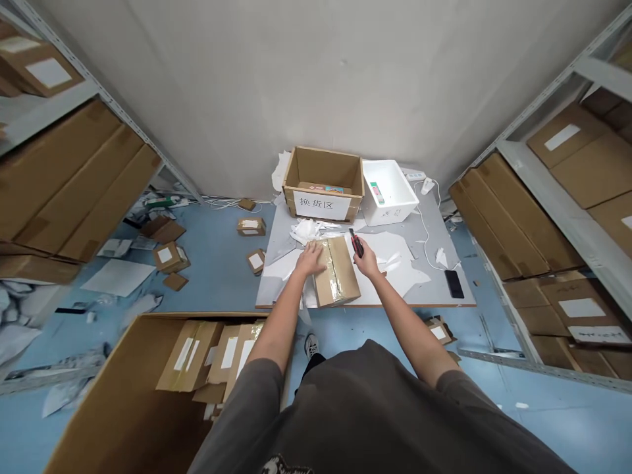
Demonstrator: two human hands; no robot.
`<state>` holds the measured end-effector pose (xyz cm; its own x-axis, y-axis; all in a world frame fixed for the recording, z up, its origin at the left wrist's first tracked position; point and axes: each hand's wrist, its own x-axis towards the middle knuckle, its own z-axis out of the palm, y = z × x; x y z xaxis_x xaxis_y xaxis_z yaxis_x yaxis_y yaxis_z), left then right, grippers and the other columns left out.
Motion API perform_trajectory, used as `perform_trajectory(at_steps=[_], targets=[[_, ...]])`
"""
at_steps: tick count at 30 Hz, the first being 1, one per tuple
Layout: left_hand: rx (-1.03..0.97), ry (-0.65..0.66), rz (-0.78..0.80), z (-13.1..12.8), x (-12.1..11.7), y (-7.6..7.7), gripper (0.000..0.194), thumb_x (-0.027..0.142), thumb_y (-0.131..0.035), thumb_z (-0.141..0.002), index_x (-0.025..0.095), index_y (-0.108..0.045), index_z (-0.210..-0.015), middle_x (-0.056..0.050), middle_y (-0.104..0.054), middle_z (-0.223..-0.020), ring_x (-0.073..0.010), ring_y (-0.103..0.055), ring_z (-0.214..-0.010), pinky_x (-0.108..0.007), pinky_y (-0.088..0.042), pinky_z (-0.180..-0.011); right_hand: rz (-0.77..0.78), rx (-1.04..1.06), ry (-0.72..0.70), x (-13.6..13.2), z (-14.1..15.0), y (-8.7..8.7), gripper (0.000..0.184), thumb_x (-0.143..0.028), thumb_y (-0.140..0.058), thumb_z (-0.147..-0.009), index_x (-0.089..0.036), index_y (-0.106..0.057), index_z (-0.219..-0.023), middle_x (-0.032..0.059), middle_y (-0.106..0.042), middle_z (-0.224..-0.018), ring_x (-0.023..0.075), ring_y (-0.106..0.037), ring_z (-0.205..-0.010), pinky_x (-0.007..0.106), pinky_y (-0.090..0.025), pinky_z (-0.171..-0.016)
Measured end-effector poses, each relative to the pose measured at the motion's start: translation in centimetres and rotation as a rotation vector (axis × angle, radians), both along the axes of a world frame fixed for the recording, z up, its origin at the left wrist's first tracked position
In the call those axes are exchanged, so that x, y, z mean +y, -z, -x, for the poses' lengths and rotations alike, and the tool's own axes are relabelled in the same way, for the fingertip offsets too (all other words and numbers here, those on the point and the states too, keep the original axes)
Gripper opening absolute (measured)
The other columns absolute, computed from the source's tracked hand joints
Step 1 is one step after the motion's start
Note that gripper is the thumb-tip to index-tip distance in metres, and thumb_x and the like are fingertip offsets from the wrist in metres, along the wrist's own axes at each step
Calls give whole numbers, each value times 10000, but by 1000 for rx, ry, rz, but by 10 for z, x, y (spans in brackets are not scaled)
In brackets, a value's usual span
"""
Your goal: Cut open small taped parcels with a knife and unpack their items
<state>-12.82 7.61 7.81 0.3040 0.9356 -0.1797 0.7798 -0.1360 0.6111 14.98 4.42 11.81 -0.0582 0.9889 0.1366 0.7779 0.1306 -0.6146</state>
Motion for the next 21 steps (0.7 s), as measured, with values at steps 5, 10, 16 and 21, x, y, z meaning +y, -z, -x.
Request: perform_trajectory(at_steps=[5,10,16,21], targets=[[-73,-60,178,12,21,20,1050,518,-1013,-537,265,-648,-1488,-156,-226,-1820,-502,-421,-1542,-581,-373,-1245,188,-50,-22,13,44,25,669,-227,-555,-978,-239,-501,-1644,100,-690,-1494,301,-673,-1315,444,-536,-1139],[-115,-174,159,13,-3,39,1079,659,-968,-575,312,-617,-1535,-90,-224,-1830,-541,-348,-1531,-666,-303,-1256,302,-194,-94,29,80,34,631,-196,-496,-1023,-231,-503,-1653,130,-700,-1459,317,-693,-1269,448,-525,-1120],[15,-287,135,-11,-33,33,1101,711,-853,-721,334,-450,-1674,-52,-139,-1852,-534,-336,-1500,-681,-344,-1224,398,-396,-176,34,106,22,717,-157,-590,-1005,-246,-433,-1699,174,-685,-1422,325,-717,-1199,406,-532,-1049],[273,-327,273,-31,-41,11,1080,783,-703,-806,458,-254,-1733,77,-14,-1860,-466,-302,-1553,-616,-427,-1187,475,-639,-272,29,117,7,979,-146,-722,-943,-230,-206,-1771,243,-581,-1529,353,-689,-1271,399,-523,-1043]])
